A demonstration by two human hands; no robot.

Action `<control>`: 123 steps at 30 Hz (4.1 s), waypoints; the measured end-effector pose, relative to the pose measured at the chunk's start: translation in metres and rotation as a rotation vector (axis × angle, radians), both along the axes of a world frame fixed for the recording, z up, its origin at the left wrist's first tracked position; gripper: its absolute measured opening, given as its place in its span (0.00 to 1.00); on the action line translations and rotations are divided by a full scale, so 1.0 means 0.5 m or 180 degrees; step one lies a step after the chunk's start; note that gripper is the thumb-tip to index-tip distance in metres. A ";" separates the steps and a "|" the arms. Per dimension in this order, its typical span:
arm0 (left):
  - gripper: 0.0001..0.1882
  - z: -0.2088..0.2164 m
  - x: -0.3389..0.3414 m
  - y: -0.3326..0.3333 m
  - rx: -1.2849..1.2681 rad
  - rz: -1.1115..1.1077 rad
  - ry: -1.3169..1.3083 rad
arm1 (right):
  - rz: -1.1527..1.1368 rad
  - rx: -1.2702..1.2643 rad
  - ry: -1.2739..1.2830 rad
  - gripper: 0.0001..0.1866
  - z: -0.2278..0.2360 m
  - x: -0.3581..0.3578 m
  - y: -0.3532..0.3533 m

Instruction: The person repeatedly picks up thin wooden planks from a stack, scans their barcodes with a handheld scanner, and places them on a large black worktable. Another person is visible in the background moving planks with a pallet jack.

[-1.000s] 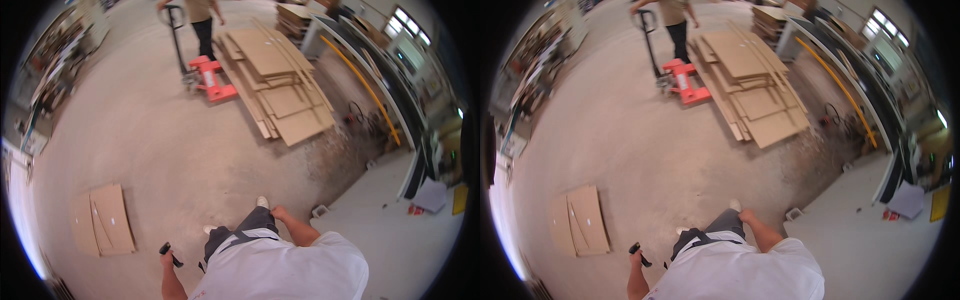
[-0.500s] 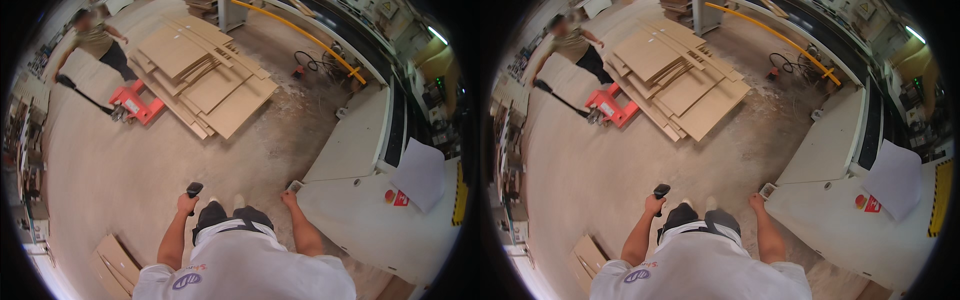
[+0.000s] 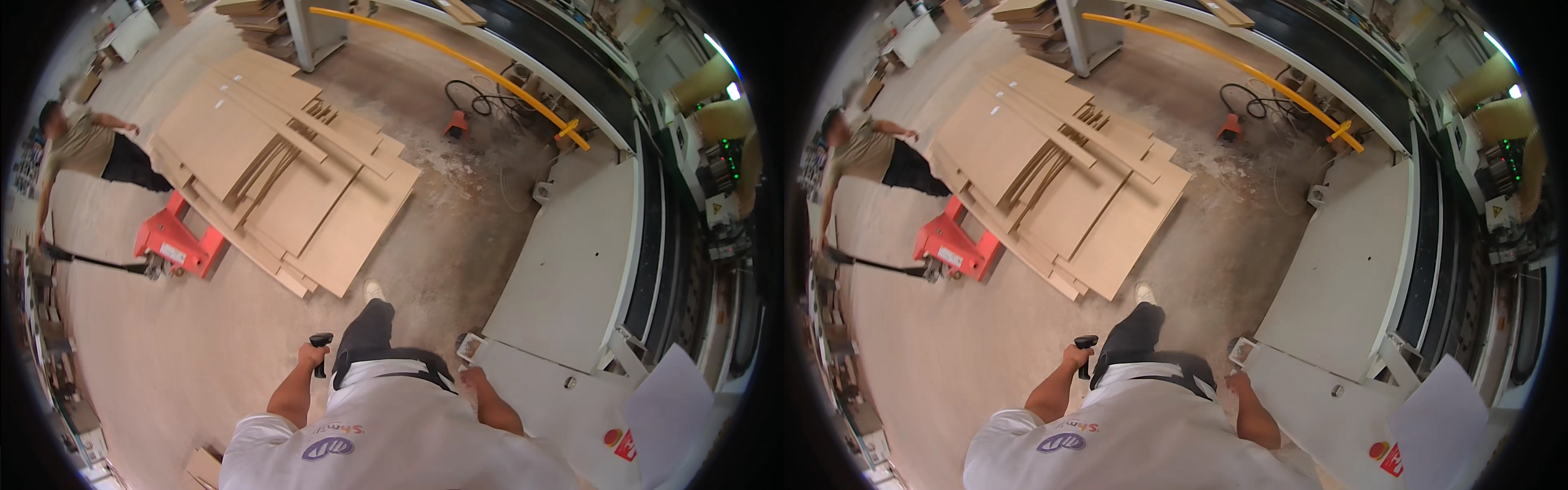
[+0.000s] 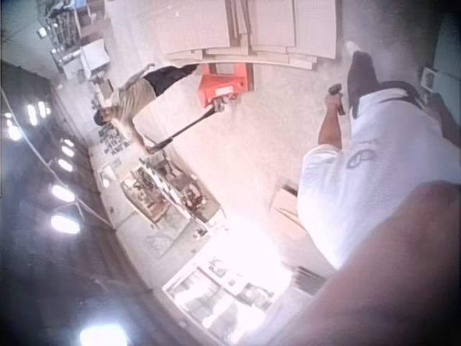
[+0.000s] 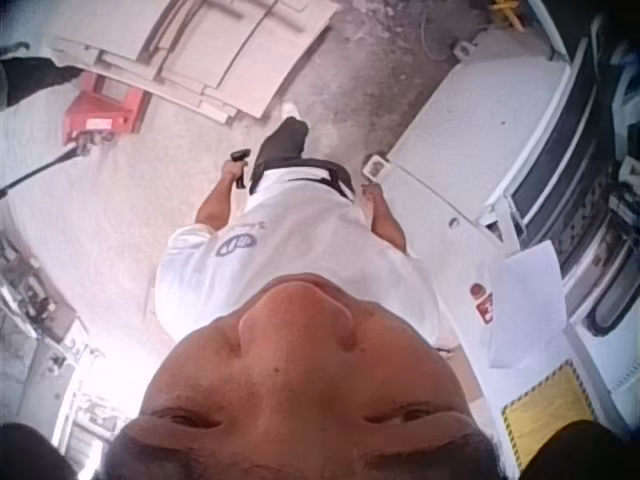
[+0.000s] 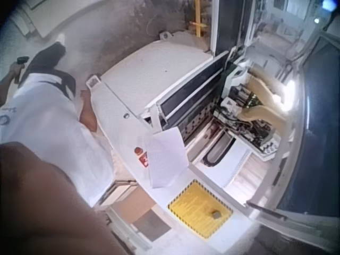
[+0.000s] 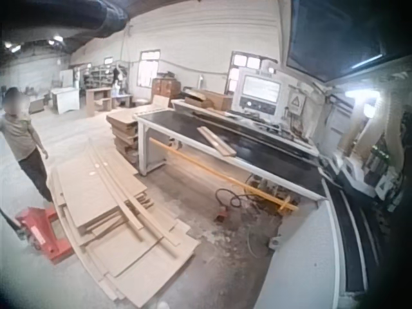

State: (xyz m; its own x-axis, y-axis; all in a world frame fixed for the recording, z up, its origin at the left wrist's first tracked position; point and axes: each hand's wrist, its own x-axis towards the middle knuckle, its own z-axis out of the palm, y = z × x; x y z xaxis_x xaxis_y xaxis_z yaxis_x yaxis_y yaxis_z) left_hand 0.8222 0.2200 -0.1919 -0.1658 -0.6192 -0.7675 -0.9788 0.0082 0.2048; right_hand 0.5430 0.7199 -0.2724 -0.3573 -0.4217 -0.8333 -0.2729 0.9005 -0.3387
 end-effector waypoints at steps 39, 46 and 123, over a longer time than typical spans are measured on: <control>0.24 0.259 -1.347 -0.563 -0.1152 0.0729 0.1334 | -0.0103 -0.2225 0.2706 0.24 0.707 -1.773 -1.529; 0.18 0.556 -1.801 -0.778 -0.1168 -0.0347 0.2198 | 0.0148 -0.2131 0.3546 0.25 0.693 -1.820 -1.260; 0.19 0.798 -2.187 -0.922 -0.0260 -0.2214 0.1901 | 0.0997 -0.2745 0.2309 0.30 0.737 -1.805 -1.294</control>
